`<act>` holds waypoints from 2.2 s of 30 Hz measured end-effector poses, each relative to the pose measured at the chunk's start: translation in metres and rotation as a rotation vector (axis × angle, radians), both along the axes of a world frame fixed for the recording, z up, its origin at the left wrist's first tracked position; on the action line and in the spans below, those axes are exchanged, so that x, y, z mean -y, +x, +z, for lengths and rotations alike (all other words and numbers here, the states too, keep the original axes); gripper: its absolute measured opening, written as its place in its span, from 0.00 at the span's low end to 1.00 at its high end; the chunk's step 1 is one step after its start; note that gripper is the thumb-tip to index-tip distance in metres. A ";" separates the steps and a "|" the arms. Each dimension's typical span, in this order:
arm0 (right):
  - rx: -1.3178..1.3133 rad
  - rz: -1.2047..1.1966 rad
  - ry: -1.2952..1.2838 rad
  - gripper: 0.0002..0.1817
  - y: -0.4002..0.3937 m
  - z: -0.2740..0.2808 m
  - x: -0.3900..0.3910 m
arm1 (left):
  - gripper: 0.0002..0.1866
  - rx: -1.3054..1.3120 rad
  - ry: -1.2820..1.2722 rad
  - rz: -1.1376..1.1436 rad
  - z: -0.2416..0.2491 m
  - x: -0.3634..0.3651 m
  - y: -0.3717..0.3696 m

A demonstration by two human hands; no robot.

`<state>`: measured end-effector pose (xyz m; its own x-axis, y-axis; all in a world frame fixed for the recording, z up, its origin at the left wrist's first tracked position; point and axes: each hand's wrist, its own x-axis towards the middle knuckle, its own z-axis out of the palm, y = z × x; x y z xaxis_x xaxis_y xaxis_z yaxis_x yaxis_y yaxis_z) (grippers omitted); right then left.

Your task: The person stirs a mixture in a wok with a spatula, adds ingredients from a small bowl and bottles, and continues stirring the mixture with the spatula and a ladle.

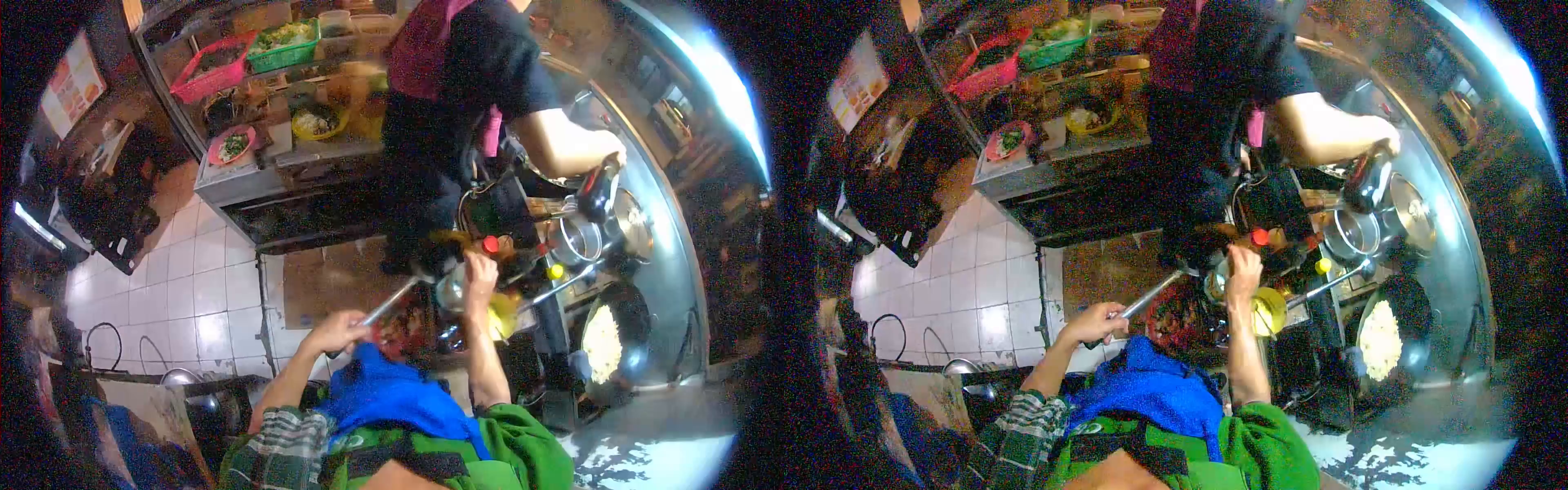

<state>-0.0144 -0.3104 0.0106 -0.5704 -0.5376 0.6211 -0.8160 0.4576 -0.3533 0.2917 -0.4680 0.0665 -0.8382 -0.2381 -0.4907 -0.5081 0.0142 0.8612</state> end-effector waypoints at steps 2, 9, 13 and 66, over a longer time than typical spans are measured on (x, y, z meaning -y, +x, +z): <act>0.000 -0.086 0.046 0.16 -0.014 0.011 0.012 | 0.14 0.015 -0.013 -0.013 -0.011 0.002 0.005; 0.306 -0.273 0.753 0.09 -0.101 -0.072 0.053 | 0.12 0.018 -0.042 -0.030 0.015 -0.002 0.007; 0.227 -0.299 0.574 0.10 -0.083 -0.060 0.037 | 0.14 0.115 -0.085 -0.022 0.034 -0.005 0.007; 0.085 -0.112 0.146 0.12 0.035 0.041 0.004 | 0.16 0.083 -0.018 0.046 0.036 0.007 0.064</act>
<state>0.0203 -0.3143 0.0519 -0.6789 -0.5487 0.4878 -0.7270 0.5955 -0.3419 0.3560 -0.4755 0.1029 -0.7827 -0.2850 -0.5533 -0.5784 0.0046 0.8158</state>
